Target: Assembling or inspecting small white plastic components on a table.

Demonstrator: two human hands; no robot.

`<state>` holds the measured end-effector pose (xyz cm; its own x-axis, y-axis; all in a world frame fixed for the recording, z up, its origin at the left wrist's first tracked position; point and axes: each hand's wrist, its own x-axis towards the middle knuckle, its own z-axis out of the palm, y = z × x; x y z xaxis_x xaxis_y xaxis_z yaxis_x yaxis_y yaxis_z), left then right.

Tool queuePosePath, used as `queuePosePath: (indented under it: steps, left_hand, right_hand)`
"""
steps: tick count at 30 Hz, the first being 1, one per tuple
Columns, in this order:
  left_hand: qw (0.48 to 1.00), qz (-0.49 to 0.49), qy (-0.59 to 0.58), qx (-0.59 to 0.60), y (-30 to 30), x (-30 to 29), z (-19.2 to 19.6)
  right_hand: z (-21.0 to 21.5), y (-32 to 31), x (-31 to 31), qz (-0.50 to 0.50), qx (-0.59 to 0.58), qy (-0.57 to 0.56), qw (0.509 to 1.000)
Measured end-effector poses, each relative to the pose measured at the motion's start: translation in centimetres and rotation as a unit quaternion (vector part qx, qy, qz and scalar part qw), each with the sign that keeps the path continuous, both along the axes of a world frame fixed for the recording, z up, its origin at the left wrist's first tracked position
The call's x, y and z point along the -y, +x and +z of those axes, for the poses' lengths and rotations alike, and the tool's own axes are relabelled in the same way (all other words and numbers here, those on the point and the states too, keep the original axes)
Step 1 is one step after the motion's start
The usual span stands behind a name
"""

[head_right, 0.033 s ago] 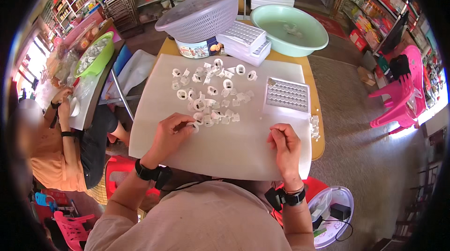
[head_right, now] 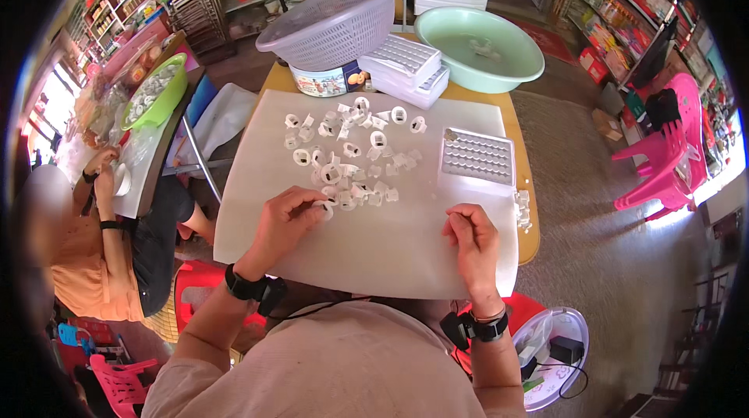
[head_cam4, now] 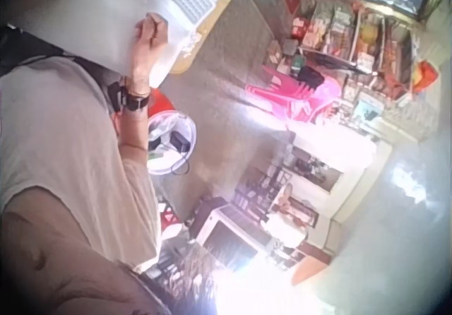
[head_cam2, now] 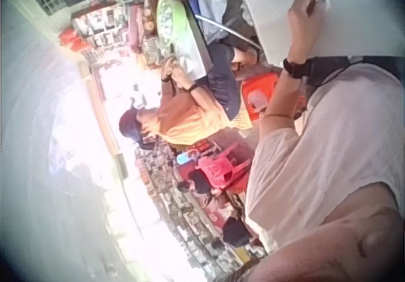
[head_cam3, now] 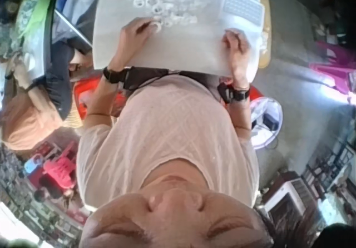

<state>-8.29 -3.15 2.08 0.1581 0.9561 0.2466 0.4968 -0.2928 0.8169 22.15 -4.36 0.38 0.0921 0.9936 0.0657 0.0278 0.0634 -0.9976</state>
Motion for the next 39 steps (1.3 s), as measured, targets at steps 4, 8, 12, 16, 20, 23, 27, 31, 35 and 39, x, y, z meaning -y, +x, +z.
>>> queuePosePath:
  steps: [4,8,12,16,20,23,27,31,35,39]
  left_hand:
    - [0.983,-0.042,-0.13,0.125,2.2,-0.7,1.8]
    - [0.974,-0.126,-0.122,0.146,3.6,-1.1,1.4]
    - [0.967,-0.174,-0.111,0.152,4.4,-1.3,1.5]
    - [0.944,-0.172,-0.161,0.229,4.9,-1.8,0.6]
    - [0.937,-0.189,-0.174,0.238,5.8,-1.7,0.6]
    - [0.931,-0.194,-0.169,0.26,5.9,-1.9,0.0]
    - [0.921,-0.205,-0.181,0.279,5.9,-2.0,-0.5]
    - [0.873,-0.228,-0.222,0.371,5.5,-2.0,-0.8]
    - [0.853,-0.265,-0.269,0.36,5.1,-2.3,-0.8]
    - [0.848,-0.274,-0.265,0.369,5.7,-2.3,-0.6]
  right_hand:
    - [1.5,-2.9,0.6,0.03,0.115,0.049,0.992]
    - [3.2,-6.5,0.2,0.098,0.131,0.096,0.982]
    - [3.5,-6.9,-0.6,0.099,0.135,0.108,0.98]
    - [2.9,-6.6,-0.8,0.088,-0.028,-0.025,0.995]
    - [2.9,-6.7,-0.5,0.083,-0.127,-0.069,0.986]
    - [2.7,-6.8,-0.4,0.088,-0.18,-0.075,0.977]
    - [2.9,-6.6,-0.1,0.088,-0.168,-0.074,0.979]
    - [3.2,-6.4,0.2,0.092,-0.087,-0.04,0.991]
    - [3.2,-5.9,-0.2,0.061,-0.001,0.005,0.998]
    - [3.6,-5.9,-0.4,0.077,-0.025,0.022,0.996]
